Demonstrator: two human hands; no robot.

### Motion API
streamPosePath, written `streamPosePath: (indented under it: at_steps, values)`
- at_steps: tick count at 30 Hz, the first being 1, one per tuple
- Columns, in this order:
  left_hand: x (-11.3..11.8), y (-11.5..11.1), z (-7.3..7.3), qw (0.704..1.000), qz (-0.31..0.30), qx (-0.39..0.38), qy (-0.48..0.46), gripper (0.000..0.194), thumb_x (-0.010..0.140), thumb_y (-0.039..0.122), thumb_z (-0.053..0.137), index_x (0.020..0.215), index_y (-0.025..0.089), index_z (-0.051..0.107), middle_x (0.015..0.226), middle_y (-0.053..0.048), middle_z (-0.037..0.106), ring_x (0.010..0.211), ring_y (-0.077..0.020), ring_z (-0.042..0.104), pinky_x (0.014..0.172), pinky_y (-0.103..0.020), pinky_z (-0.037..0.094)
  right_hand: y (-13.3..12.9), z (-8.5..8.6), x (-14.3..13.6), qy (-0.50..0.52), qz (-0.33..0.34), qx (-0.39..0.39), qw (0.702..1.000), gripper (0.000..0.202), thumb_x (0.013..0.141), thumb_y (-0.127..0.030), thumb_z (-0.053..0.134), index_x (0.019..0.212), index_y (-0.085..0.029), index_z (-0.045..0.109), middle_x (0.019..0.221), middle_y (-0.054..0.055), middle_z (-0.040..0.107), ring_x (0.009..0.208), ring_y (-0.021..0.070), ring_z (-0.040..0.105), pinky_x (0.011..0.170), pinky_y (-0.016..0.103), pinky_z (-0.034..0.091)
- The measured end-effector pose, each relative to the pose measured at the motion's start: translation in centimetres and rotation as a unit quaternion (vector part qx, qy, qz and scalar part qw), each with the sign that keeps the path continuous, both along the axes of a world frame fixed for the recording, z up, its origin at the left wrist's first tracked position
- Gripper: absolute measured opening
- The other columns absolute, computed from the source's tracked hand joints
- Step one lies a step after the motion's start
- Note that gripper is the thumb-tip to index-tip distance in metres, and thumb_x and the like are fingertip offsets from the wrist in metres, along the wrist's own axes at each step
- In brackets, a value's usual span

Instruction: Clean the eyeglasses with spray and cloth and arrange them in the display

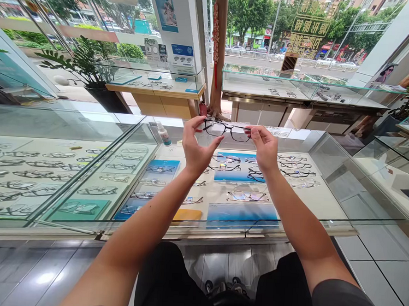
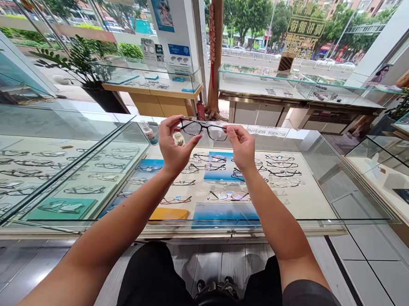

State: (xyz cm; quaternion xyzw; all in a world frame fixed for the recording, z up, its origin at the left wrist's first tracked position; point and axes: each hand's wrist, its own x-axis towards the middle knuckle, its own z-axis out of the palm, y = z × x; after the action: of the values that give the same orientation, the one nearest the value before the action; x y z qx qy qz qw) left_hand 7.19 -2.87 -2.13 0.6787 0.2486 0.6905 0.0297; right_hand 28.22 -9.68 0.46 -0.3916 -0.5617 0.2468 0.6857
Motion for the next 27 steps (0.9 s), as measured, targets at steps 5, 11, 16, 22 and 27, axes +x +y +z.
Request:
streamPosePath:
  at_steps: [5, 11, 16, 22, 27]
  values:
    - [0.0, 0.1, -0.1, 1.0, -0.012, -0.022, 0.001, 0.07, 0.086, 0.054, 0.093, 0.142, 0.028, 0.061, 0.137, -0.012, 0.068, 0.125, -0.0302, 0.069, 0.1, -0.046, 0.06, 0.2, 0.0, 0.4, 0.047, 0.015, -0.013, 0.999, 0.036, 0.092, -0.066, 0.079, 0.099, -0.031, 0.077, 0.111, 0.004, 0.081, 0.11, 0.0243, 0.075, 0.107, 0.045, 0.06]
    - [0.0, 0.1, 0.1, 0.999, -0.008, -0.023, 0.021, 0.069, 0.085, 0.056, 0.092, 0.14, 0.026, 0.062, 0.135, -0.012, 0.069, 0.122, -0.0291, 0.069, 0.096, -0.044, 0.06, -0.1, 0.7, 0.6, 0.063, 0.124, -0.082, 0.987, 0.044, 0.094, -0.07, 0.072, 0.118, -0.034, 0.081, 0.131, 0.005, 0.082, 0.118, 0.0274, 0.076, 0.106, 0.049, 0.062]
    - [0.0, 0.0, 0.1, 0.999, 0.005, -0.029, 0.021, 0.069, 0.085, 0.059, 0.092, 0.137, 0.025, 0.062, 0.132, -0.012, 0.07, 0.121, -0.0294, 0.069, 0.093, -0.044, 0.061, 0.1, 0.5, 0.3, 0.073, 0.107, -0.082, 0.988, 0.04, 0.093, -0.069, 0.075, 0.107, -0.032, 0.083, 0.119, 0.006, 0.084, 0.108, 0.0258, 0.077, 0.105, 0.05, 0.062]
    - [-0.2, 0.0, 0.4, 0.998, 0.011, -0.014, 0.052, 0.068, 0.087, 0.057, 0.091, 0.138, 0.025, 0.061, 0.132, -0.013, 0.07, 0.121, -0.0295, 0.069, 0.091, -0.044, 0.061, 0.3, 0.4, 0.8, 0.107, 0.087, -0.099, 0.986, 0.029, 0.091, -0.059, 0.079, 0.095, -0.03, 0.082, 0.106, 0.004, 0.083, 0.096, 0.0211, 0.076, 0.097, 0.043, 0.062]
    - [-0.5, 0.1, 0.7, 0.994, 0.013, 0.059, 0.094, 0.066, 0.088, 0.05, 0.092, 0.14, 0.026, 0.061, 0.135, -0.012, 0.072, 0.126, -0.0299, 0.07, 0.091, -0.044, 0.062, 0.5, 0.7, 1.1, 0.126, 0.069, -0.135, 0.98, 0.016, 0.075, -0.04, 0.086, 0.077, -0.026, 0.078, 0.087, 0.0, 0.077, 0.081, 0.0156, 0.07, 0.087, 0.035, 0.059]
